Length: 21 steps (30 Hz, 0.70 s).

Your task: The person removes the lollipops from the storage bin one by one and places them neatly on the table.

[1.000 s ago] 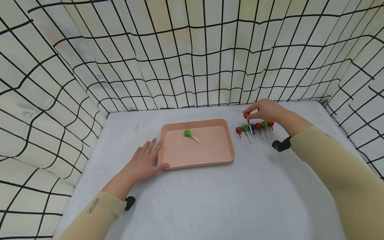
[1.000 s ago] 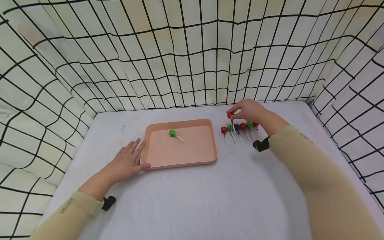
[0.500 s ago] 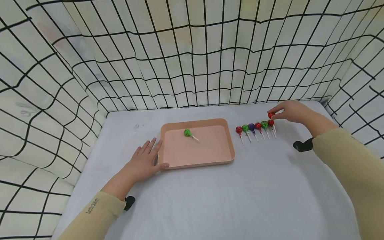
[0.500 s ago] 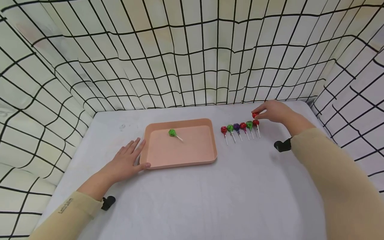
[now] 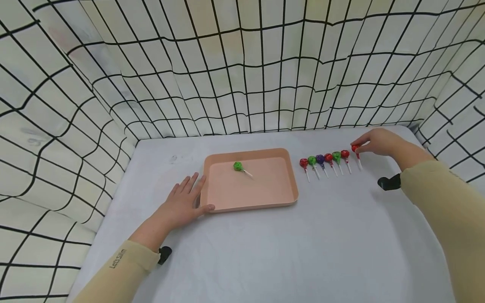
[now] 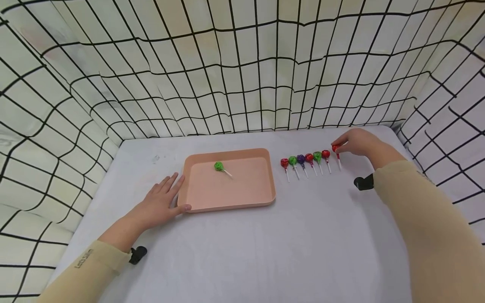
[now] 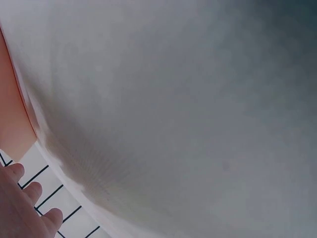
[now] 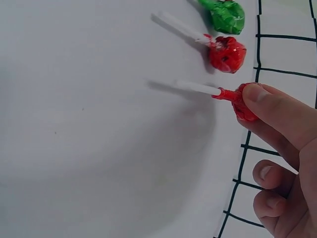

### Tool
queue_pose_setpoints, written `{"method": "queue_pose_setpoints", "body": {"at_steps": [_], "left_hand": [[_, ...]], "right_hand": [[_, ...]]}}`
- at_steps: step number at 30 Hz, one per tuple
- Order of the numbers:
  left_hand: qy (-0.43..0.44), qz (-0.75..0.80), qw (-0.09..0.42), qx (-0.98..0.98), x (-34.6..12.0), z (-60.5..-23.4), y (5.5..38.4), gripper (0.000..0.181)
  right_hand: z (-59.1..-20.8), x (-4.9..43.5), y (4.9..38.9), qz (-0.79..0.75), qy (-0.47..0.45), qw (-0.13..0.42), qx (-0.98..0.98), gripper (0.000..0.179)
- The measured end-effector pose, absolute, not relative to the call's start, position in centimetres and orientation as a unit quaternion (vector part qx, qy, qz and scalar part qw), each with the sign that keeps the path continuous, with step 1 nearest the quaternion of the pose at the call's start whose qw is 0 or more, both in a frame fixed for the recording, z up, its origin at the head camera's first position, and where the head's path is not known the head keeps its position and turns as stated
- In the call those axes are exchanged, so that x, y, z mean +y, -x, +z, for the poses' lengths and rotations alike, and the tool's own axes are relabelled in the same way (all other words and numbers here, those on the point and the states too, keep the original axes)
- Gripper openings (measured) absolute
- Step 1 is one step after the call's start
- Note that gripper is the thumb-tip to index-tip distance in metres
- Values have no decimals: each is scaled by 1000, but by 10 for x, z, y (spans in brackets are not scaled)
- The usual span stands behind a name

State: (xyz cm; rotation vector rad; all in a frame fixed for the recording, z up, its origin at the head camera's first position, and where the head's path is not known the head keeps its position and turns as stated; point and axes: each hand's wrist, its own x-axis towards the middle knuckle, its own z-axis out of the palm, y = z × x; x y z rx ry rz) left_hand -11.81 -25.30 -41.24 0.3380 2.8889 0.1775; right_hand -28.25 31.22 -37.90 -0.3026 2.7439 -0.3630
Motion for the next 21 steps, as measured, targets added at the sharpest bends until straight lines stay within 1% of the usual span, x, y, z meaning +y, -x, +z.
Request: {"method": "queue_pose_setpoints", "body": {"at_steps": [8,21], "left_hand": [[-118,59,111,985,-253,-413,118,104],[-114,66,111,985,-254,-413,117,103]], "right_hand": [[-384,309,282,-145,92,204,964,37],[-393,305,285,-142,96,211,962,35]]}}
